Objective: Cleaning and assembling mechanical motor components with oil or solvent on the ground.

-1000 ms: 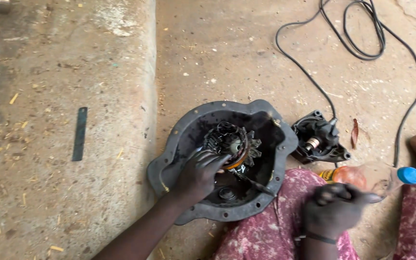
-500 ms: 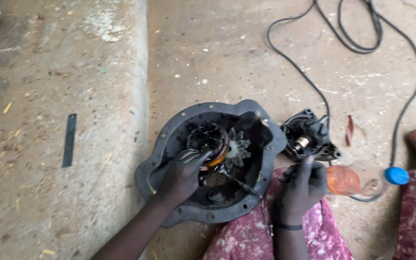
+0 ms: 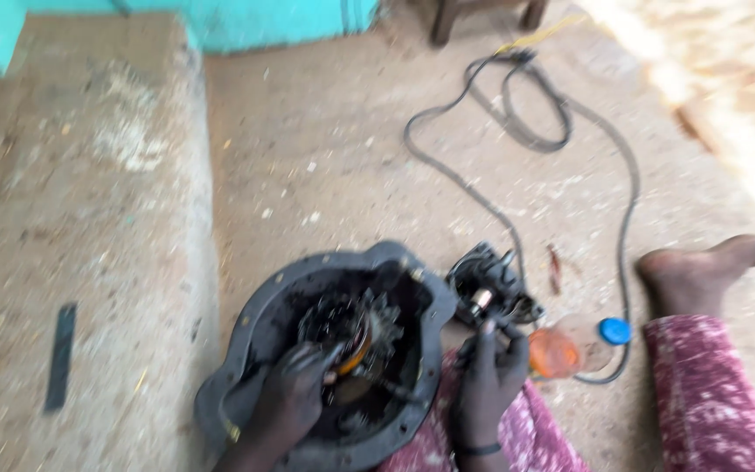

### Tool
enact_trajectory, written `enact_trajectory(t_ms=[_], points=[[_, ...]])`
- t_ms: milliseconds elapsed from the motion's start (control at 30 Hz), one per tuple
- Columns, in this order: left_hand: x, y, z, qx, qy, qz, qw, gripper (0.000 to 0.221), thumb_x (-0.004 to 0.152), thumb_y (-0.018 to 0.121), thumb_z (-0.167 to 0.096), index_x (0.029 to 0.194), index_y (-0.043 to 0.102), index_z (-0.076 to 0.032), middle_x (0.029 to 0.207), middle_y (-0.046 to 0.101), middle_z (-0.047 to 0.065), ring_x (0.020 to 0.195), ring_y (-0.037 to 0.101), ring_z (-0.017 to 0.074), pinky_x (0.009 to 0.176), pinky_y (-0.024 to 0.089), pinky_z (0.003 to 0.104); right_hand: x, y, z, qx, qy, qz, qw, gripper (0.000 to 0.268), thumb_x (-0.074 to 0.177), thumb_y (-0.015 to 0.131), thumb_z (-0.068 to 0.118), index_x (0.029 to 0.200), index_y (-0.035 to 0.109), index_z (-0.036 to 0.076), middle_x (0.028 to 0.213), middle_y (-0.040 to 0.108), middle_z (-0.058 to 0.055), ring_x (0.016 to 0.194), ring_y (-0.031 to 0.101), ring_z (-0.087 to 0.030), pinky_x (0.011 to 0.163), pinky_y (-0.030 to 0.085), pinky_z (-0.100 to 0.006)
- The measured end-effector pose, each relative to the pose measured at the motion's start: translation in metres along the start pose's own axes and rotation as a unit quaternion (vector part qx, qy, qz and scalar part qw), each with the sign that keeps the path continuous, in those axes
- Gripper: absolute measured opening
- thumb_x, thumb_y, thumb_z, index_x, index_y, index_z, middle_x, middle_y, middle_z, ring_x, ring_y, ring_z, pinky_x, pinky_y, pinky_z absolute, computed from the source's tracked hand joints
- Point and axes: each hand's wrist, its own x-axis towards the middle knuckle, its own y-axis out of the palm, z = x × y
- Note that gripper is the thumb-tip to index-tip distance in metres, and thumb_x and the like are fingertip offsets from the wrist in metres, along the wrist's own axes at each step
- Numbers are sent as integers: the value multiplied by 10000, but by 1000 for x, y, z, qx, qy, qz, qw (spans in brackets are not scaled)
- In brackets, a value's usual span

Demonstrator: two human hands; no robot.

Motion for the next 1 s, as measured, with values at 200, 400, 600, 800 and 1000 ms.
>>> enact_trajectory(t_ms=[200,400,600,800,1000], points=[[-11,30,44,-50,-27,56,997,522,766,545,174,1241,689,14,1042,745,184,1031,709,310,855,615,371,8,1,-6,-2,34,-13,999,230,998,597,162,1186,560,35,642,563,-24,532,474,-65,482,368,-215],[-16,32,45,0,4,28,1000,484,756,606,141,1200,722,-11,1058,759,162,1065,712,313,947,562,430,6,1,-5,-6,62,-3,998,191,997,615,146,1130,574,15,647,573,-39,526,484,-78,477,378,-224],[-8,5,4,2,37,-5,999,505,712,581,142,1176,719,-1,1076,738,171,1064,676,362,907,542,446,5,-5,-13,-11,39,27,999,166,1011,639,164,1062,592,13,671,577,-30,547,504,-68,483,399,-220],[-4,7,13,31,67,-28,997,501,734,578,120,1192,725,-23,1054,735,146,1043,686,338,911,547,443,8,-1,-14,-12,5,19,1000,195,1004,642,135,1136,569,11,693,597,-47,540,510,-70,487,406,-215],[-38,27,41,54,81,-39,995,479,743,586,99,1182,738,-23,1062,745,144,1047,699,317,902,560,422,13,-3,-18,-9,1,-21,1000,288,969,639,104,1227,541,23,714,622,-63,519,519,-85,465,387,-216]])
